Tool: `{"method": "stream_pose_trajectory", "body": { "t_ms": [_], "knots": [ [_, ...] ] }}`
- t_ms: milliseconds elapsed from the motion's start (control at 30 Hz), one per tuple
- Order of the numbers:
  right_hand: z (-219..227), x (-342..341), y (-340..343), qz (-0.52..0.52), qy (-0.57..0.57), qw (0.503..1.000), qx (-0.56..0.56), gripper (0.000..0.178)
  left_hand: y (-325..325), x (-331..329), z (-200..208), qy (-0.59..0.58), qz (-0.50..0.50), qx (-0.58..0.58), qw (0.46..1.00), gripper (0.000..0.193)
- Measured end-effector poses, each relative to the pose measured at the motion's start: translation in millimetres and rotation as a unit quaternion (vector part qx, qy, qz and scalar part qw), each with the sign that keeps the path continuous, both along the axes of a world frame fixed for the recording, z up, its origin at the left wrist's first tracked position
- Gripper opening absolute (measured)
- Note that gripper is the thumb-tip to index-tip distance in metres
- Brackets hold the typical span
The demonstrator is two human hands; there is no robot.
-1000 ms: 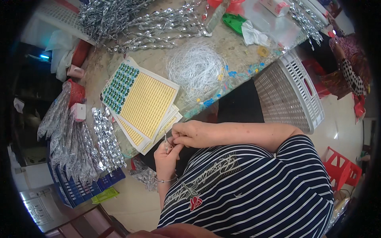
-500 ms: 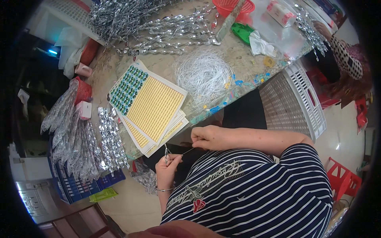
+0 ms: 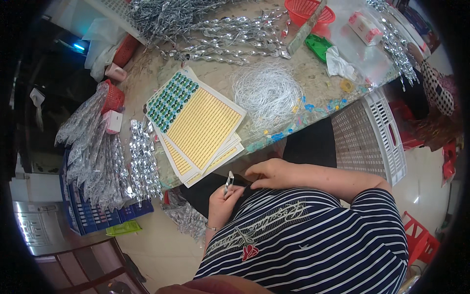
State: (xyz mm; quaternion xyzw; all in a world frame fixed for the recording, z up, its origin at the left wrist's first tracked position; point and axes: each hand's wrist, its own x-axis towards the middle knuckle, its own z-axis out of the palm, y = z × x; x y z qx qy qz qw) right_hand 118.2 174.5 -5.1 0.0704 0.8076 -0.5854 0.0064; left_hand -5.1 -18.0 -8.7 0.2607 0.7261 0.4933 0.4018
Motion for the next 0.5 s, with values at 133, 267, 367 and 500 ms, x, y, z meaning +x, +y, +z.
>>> {"method": "stream_pose_trajectory", "body": {
  "t_ms": [133,267,367,500],
  "knots": [
    [11,-13,-4,0.029,-0.034,0.992,-0.120,0.026,12,-1,5,0.019,-0.018,0.028,0.999,0.009],
    [19,-12,0,0.055,-0.107,0.987,-0.110,0.019,13,1,13,-0.074,0.011,0.039,0.996,0.009],
    [14,-11,1,0.044,-0.065,0.993,-0.087,0.012,9,1,11,-0.075,0.020,0.016,0.997,0.008],
    [12,-18,5,-0.002,0.051,0.999,0.014,0.005,9,-5,14,-0.025,0.043,0.008,0.999,0.010]
  ]
}}
